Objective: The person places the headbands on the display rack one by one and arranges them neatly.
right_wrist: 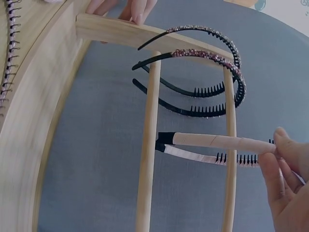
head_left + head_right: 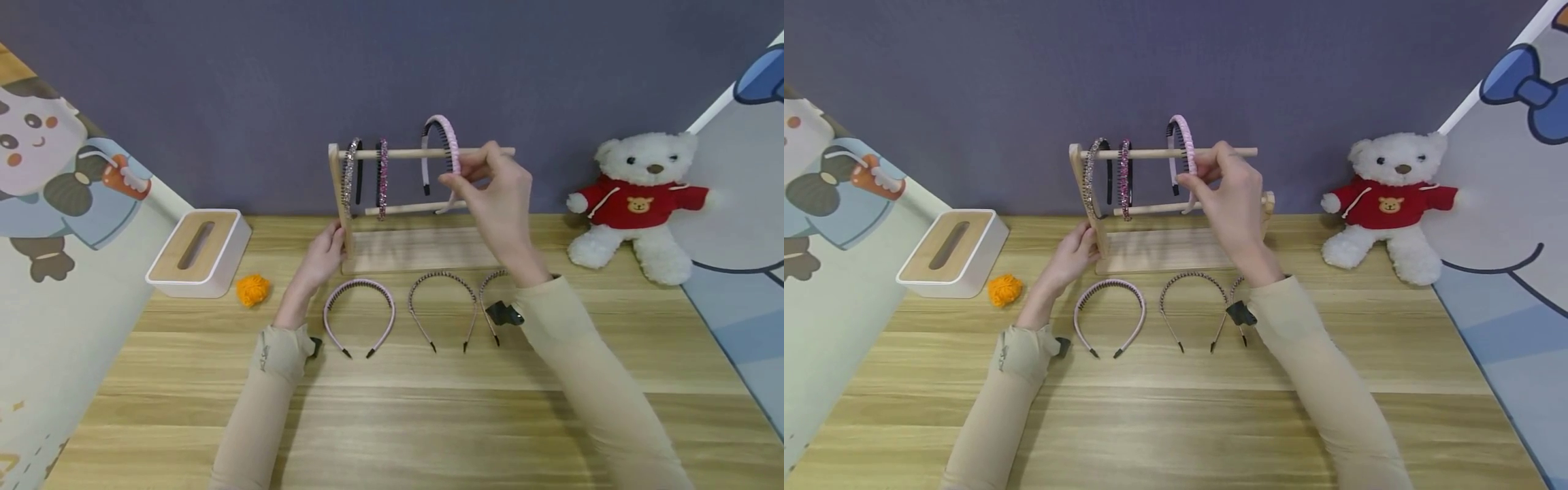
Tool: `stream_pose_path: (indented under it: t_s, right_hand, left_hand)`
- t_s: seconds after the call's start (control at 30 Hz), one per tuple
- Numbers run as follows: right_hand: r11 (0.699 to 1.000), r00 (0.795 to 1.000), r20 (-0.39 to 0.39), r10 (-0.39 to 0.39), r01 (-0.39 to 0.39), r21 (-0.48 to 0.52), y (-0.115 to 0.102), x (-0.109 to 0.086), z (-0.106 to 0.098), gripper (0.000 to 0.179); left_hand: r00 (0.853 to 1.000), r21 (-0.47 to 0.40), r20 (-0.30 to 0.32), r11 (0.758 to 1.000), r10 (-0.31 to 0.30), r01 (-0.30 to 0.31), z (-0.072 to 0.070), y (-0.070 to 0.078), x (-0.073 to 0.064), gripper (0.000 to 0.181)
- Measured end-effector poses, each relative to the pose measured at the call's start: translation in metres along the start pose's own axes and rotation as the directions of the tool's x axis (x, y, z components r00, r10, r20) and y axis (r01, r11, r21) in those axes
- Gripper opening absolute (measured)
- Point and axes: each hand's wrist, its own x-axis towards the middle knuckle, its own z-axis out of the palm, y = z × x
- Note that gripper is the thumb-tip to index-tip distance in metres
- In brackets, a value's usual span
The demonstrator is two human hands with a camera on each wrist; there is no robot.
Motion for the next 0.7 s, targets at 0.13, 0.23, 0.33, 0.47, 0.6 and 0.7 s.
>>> stream_pose_path:
  t_s: [0.13, 0.23, 0.33, 0.47, 0.6, 0.7]
  right_hand:
    - [1.0, 1.0, 0.02, 0.014, -0.015, 0.01, -0.003, 0.001, 0.007, 0.03]
    - [1.0, 0.999, 0.037, 0.009, -0.01, 0.007, -0.004, 0.0, 0.012, 0.032]
    - [1.0, 0.998, 0.057, 0.013, -0.014, 0.008, -0.005, 0.0, 0.016, 0.033]
    - [1.0, 0.997, 0.077, 0.014, -0.015, 0.017, -0.005, -0.001, 0.021, 0.032]
    - [0.999, 0.995, 0.097, 0.034, -0.035, 0.005, -0.006, -0.002, 0.026, 0.032]
    - [0.998, 0.99, 0.125, 0.063, -0.063, -0.007, -0.007, -0.003, 0.028, 0.033]
  left_hand:
    - [1.0, 0.005, -0.006, 1.0, 0.001, -0.001, 0.0, 0.0, 0.0, 0.049]
    - [1.0, 0.009, -0.004, 1.0, 0.005, -0.005, 0.0, 0.0, 0.0, 0.049]
    - [1.0, 0.013, -0.002, 1.0, 0.011, -0.011, 0.001, 0.001, 0.0, 0.049]
    - [1.0, 0.011, -0.006, 1.0, 0.013, -0.012, 0.0, 0.001, 0.0, 0.049]
    - [1.0, 0.016, -0.01, 1.0, 0.017, -0.017, 0.0, 0.0, -0.001, 0.049]
    - [1.0, 0.025, -0.015, 1.0, 0.017, -0.016, -0.001, -0.001, 0.0, 0.048]
